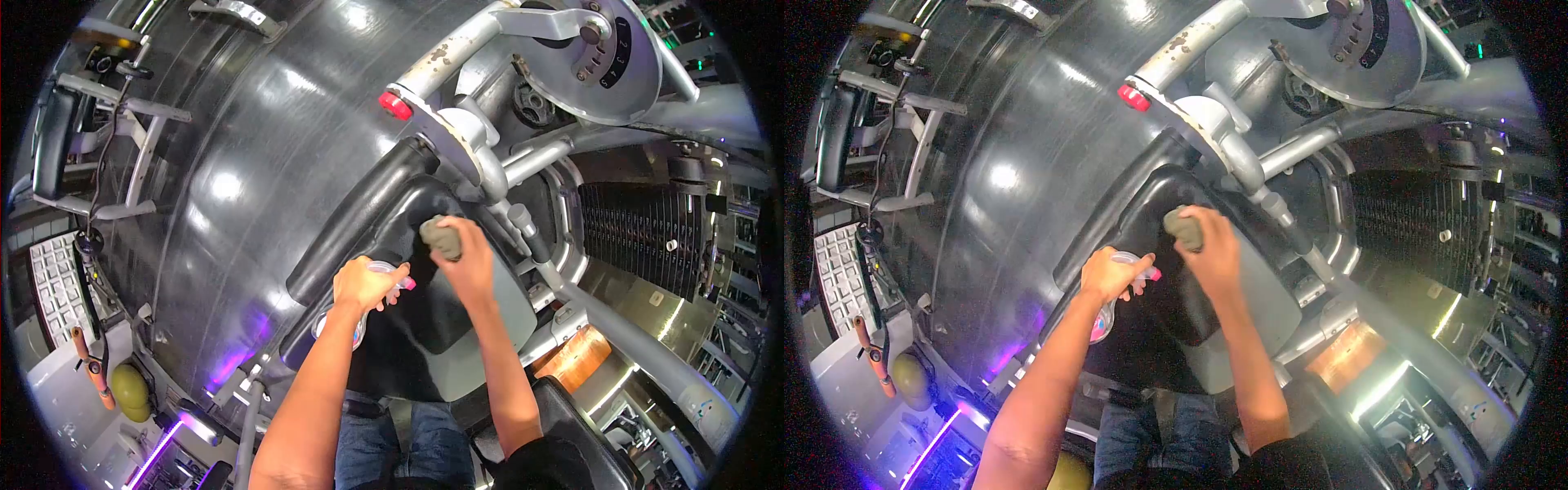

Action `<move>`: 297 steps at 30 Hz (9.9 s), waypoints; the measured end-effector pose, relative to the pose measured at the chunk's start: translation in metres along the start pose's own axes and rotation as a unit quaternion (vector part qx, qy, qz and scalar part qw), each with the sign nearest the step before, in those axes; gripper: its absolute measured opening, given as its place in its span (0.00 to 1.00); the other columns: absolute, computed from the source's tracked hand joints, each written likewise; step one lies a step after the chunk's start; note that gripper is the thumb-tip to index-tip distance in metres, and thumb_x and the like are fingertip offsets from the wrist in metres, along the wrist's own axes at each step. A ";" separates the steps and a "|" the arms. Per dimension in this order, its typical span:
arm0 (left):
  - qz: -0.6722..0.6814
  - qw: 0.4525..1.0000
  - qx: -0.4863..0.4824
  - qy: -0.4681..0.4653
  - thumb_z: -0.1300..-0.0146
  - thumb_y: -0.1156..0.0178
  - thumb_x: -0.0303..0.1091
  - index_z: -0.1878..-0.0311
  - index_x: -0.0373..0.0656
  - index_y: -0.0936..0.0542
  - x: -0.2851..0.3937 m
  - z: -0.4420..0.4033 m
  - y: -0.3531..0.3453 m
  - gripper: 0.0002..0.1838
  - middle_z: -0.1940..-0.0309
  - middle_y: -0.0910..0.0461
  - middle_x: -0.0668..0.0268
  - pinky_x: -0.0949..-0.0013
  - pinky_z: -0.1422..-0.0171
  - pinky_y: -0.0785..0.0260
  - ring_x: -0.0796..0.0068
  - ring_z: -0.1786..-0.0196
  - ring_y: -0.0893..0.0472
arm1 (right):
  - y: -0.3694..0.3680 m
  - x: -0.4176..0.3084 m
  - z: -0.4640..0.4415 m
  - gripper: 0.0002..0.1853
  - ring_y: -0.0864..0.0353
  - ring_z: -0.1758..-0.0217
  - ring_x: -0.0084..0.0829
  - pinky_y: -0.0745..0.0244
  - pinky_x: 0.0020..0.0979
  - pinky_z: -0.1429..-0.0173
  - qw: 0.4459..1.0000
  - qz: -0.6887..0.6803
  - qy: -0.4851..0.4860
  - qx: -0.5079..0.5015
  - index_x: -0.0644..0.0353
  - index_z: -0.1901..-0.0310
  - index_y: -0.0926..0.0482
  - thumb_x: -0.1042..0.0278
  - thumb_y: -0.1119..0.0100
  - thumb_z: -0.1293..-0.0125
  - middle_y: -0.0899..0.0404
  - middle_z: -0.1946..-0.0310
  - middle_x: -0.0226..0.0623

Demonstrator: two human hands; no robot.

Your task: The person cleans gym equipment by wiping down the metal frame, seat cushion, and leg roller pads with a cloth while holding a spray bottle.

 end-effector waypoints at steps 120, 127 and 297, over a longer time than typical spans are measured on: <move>-0.043 0.822 0.511 -0.248 0.47 0.31 0.31 0.44 0.44 0.22 -0.165 0.016 -0.012 0.24 0.43 0.20 0.62 0.51 0.35 0.32 0.51 0.44 0.22 | -0.103 -0.074 0.075 0.28 0.18 0.47 0.48 0.20 0.44 0.46 0.996 0.084 -0.004 0.011 0.50 0.45 0.20 0.74 0.25 0.51 0.22 0.50 0.40; -0.040 0.830 0.501 -0.243 0.47 0.31 0.31 0.45 0.44 0.21 -0.165 0.017 -0.011 0.24 0.42 0.20 0.62 0.52 0.35 0.32 0.51 0.43 0.22 | -0.095 -0.074 0.105 0.33 0.19 0.45 0.39 0.16 0.38 0.50 0.969 0.105 0.067 -0.215 0.38 0.43 0.20 0.73 0.23 0.54 0.21 0.48 0.31; 0.325 0.870 0.341 -0.147 0.47 0.37 0.33 0.70 0.36 0.21 -0.274 0.141 -0.085 0.09 0.76 0.23 0.50 0.53 0.60 0.31 0.42 0.67 0.23 | -0.094 -0.065 0.193 0.18 0.16 0.46 0.43 0.24 0.38 0.39 0.985 0.172 -0.016 0.012 0.61 0.50 0.18 0.67 0.31 0.41 0.18 0.52 0.41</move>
Point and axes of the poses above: each hand's wrist, its own z-axis away from the middle knuckle, its own y-axis out of the back of the hand, x = y × z, the point moved 2 cm from there along -z, towards the middle knuckle
